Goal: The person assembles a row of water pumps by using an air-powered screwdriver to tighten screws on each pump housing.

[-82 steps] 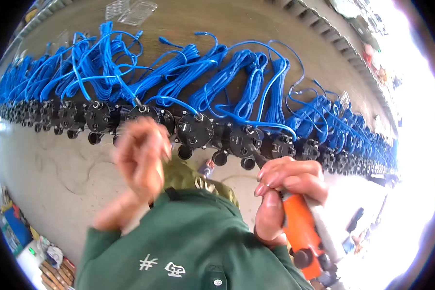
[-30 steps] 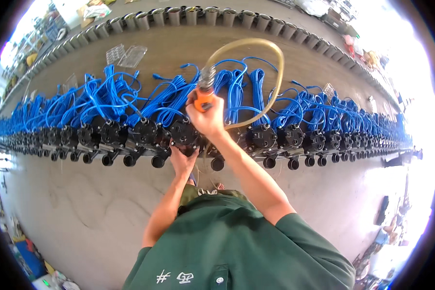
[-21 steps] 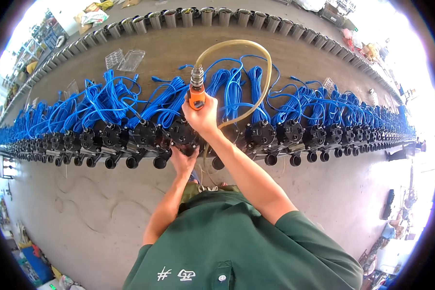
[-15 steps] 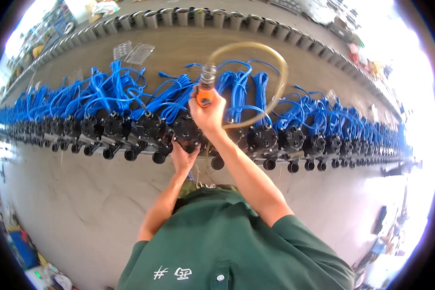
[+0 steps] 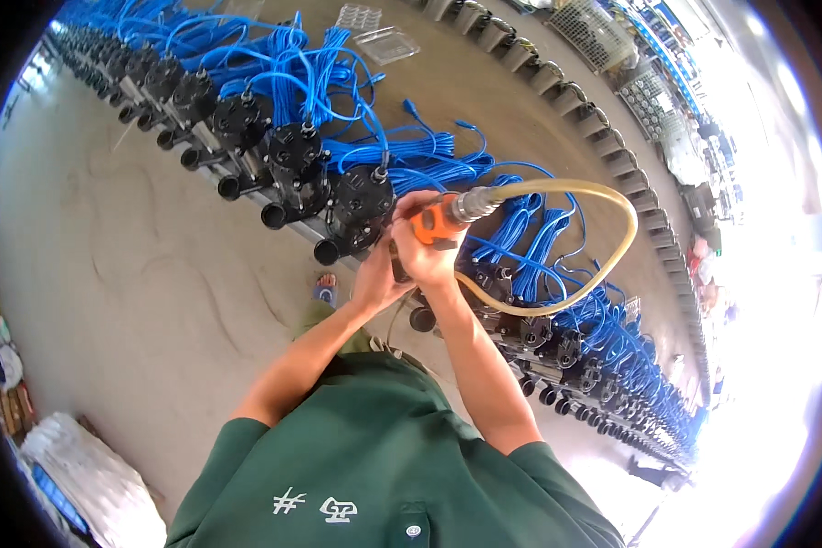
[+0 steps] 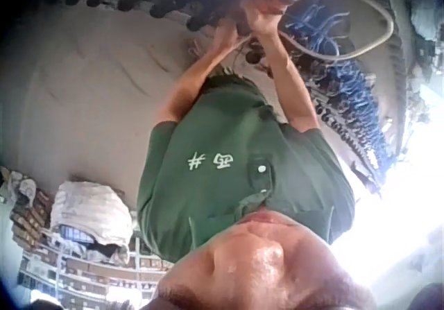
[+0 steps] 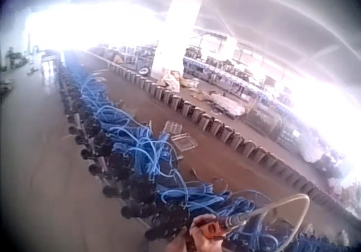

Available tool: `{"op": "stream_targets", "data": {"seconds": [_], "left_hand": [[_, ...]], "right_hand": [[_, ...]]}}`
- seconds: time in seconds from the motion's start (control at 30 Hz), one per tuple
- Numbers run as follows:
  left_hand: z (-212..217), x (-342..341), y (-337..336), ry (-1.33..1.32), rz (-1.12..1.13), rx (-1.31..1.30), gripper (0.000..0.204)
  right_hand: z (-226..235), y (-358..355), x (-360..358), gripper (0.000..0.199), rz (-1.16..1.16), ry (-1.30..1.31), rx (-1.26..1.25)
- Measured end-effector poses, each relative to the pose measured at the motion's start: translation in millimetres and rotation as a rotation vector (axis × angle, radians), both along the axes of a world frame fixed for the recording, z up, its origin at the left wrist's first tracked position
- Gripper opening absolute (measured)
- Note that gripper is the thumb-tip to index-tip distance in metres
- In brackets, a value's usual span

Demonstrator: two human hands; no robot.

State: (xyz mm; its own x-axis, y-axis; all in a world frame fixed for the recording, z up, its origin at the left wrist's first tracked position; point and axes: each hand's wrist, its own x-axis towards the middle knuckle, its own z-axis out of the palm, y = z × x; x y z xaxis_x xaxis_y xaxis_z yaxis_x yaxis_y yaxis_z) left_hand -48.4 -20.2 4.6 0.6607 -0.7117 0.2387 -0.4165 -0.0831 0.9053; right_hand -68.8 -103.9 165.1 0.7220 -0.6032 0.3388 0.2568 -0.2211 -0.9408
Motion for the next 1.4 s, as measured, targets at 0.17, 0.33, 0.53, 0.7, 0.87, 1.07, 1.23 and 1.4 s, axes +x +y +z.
{"op": "stream_targets", "data": {"seconds": [0.17,0.33,0.53,0.7,0.87,1.07,1.23,1.4], "left_hand": [[-4,2,1,-0.002,0.025,0.025,0.110],[-8,26,-6,0.091,-0.169,-0.200,0.115],[-27,35,-16,0.278,-0.350,-0.273,0.117],[-33,35,-16,0.361,-0.403,-0.173,0.122],[-22,36,-11,0.412,-0.441,-0.086,0.121],[-36,33,-21,0.252,-0.358,-0.195,0.120],[-35,30,-16,0.239,-0.319,-0.214,0.112],[-21,35,-13,0.072,-0.207,-0.301,0.103]], "right_hand": [[18,-7,1,0.031,-0.120,-0.015,0.078],[44,-33,15,0.025,-0.227,-0.117,0.003],[17,-56,29,0.022,-0.233,-0.020,0.076],[21,-49,32,0.026,-0.256,0.105,-0.007],[19,-52,28,0.024,-0.247,0.100,0.009],[25,-55,28,0.025,-0.203,0.131,-0.069],[51,-22,21,0.028,-0.091,-0.093,0.115],[22,0,5,0.025,-0.012,0.087,0.035]]}}
